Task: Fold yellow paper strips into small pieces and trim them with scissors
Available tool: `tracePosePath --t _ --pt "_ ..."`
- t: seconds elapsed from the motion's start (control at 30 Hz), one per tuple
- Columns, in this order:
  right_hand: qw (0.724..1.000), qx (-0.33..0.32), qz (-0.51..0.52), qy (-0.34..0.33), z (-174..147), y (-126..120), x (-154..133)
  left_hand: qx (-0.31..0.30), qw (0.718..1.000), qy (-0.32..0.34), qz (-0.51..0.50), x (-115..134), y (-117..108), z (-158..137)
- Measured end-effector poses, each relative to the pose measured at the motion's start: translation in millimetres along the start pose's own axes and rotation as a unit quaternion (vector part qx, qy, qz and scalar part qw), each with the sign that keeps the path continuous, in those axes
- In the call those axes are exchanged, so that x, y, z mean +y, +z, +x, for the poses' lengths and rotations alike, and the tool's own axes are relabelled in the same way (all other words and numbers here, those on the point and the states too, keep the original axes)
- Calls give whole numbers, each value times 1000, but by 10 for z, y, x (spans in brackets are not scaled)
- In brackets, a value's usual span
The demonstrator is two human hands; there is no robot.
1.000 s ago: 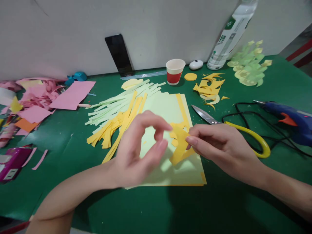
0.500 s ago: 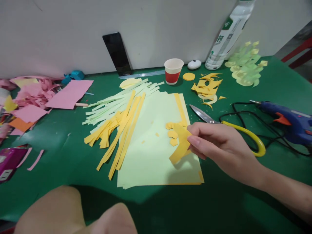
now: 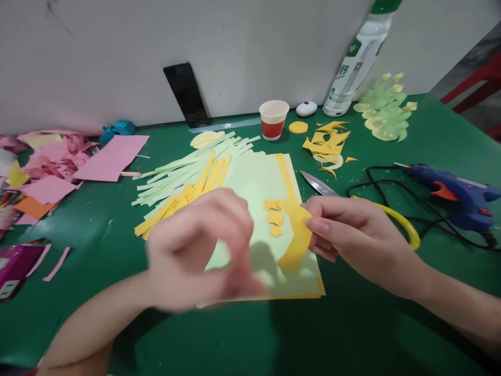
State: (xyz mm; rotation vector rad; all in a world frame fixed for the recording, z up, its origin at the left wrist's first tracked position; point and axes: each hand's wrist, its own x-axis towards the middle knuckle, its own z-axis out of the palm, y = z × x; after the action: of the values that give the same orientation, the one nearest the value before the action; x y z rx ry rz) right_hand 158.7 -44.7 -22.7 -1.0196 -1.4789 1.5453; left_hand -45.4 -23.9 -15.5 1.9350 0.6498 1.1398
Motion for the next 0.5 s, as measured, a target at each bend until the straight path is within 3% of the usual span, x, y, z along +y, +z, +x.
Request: tracePosePath --t 0.07,0.13,0.17,0.37,0.5 --pt "1000 -5 -2 -8 -2 6 -18 -63 997 -32 -24 -108 33 114" --pt "999 -7 -23 -25 6 20 -41 -122 986 -110 -28 -187 69 153" --pt "999 -5 -38 -30 14 30 -48 -130 983 -127 -26 -212 89 150" --pt "977 39 -202 -47 74 78 -11 -125 985 -105 -52 -234 174 58" --pt "957 27 -280 -67 97 66 1 -74 983 -145 -84 -198 190 73"
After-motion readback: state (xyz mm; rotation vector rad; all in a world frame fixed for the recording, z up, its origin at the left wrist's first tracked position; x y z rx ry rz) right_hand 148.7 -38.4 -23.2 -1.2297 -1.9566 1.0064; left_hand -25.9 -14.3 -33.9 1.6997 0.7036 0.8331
